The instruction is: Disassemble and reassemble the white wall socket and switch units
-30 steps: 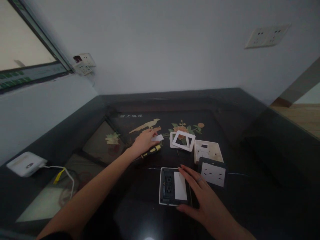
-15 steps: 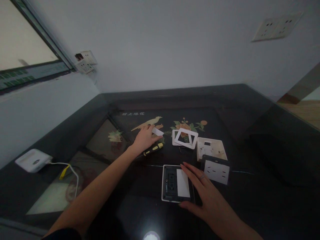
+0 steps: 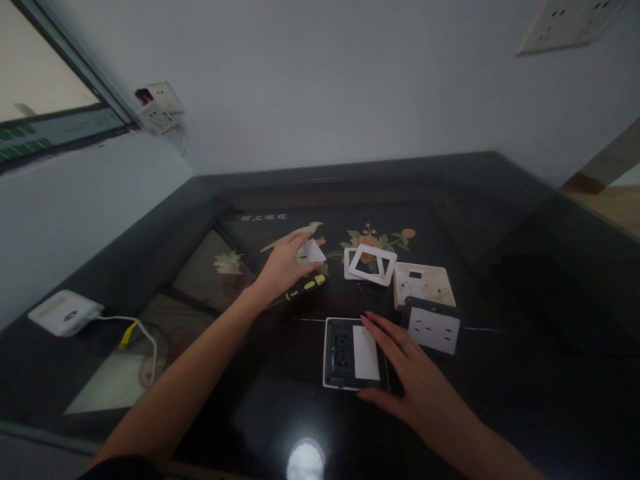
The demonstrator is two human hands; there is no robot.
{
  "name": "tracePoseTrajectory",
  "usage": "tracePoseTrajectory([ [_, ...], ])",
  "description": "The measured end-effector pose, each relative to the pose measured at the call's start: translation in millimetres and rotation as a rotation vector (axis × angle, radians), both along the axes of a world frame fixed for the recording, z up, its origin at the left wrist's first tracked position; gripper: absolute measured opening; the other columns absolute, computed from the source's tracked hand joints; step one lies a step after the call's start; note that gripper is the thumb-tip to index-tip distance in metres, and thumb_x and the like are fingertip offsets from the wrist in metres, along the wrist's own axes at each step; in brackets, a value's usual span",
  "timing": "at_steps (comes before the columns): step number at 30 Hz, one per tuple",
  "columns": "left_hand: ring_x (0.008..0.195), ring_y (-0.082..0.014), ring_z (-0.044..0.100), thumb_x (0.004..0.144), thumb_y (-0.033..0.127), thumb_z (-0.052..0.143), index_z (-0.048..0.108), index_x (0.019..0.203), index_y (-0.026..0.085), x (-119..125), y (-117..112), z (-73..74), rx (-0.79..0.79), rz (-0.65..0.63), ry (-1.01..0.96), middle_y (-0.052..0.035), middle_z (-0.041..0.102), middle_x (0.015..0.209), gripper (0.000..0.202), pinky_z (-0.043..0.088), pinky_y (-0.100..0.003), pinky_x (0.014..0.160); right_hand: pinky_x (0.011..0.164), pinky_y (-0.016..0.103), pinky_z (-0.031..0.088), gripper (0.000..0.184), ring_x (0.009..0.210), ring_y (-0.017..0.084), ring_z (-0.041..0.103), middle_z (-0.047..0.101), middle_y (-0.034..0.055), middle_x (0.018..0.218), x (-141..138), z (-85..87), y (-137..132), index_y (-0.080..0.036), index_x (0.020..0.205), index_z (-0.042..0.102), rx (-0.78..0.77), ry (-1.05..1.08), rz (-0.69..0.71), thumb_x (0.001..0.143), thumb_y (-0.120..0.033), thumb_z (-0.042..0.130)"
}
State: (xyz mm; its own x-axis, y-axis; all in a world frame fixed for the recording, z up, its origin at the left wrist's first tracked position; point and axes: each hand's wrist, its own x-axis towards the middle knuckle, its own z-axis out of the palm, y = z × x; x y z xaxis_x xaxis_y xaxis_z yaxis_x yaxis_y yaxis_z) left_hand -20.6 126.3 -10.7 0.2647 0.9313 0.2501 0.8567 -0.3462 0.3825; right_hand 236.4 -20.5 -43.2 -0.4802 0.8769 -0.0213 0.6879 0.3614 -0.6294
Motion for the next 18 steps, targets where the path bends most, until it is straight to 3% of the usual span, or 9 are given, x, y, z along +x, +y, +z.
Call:
tracePoseTrajectory([
  [4,0.12,-0.0241,0.06,0.081,0.031,0.072,0.049,0.135,0.019,6.4,-49.2,11.1,-0.034,-0.147,-0.198,-0.0107,0.059,0.136,0.06,0.047,-0.04,0.105,0.111,0.055,0.037,0.081,0.141,0.031,0.038,0.036,0.0119,0.156,0.6,-2.6,-1.1,-0.026,0.15,0.03,0.039,0.005,-0.003,0.079,-0.029,0.069],
  [9,0.126,-0.0236,0.055,0.083,0.027,0.072,0.05,0.133,0.025,16.4,-103.2,5.7,-0.127,-0.322,-0.31,-0.0079,0.059,0.135,0.054,0.043,-0.042,0.11,0.11,0.054,0.04,0.08,0.139,0.031,0.041,0.037,0.0134,0.155,1.7,-3.7,-1.8,-0.024,0.149,0.032,0.063,-0.006,0.001,0.079,-0.033,0.07],
  [18,0.125,-0.0247,0.052,0.085,0.026,0.069,0.047,0.135,0.03,14.2,-125.1,-5.3,-0.149,-0.427,-0.28,-0.0082,0.054,0.137,0.054,0.047,-0.042,0.105,0.107,0.054,0.044,0.087,0.137,0.032,0.043,0.04,0.012,0.152,2.6,-2.7,-1.8,-0.028,0.151,0.027,0.098,-0.018,0.008,0.078,-0.036,0.073],
])
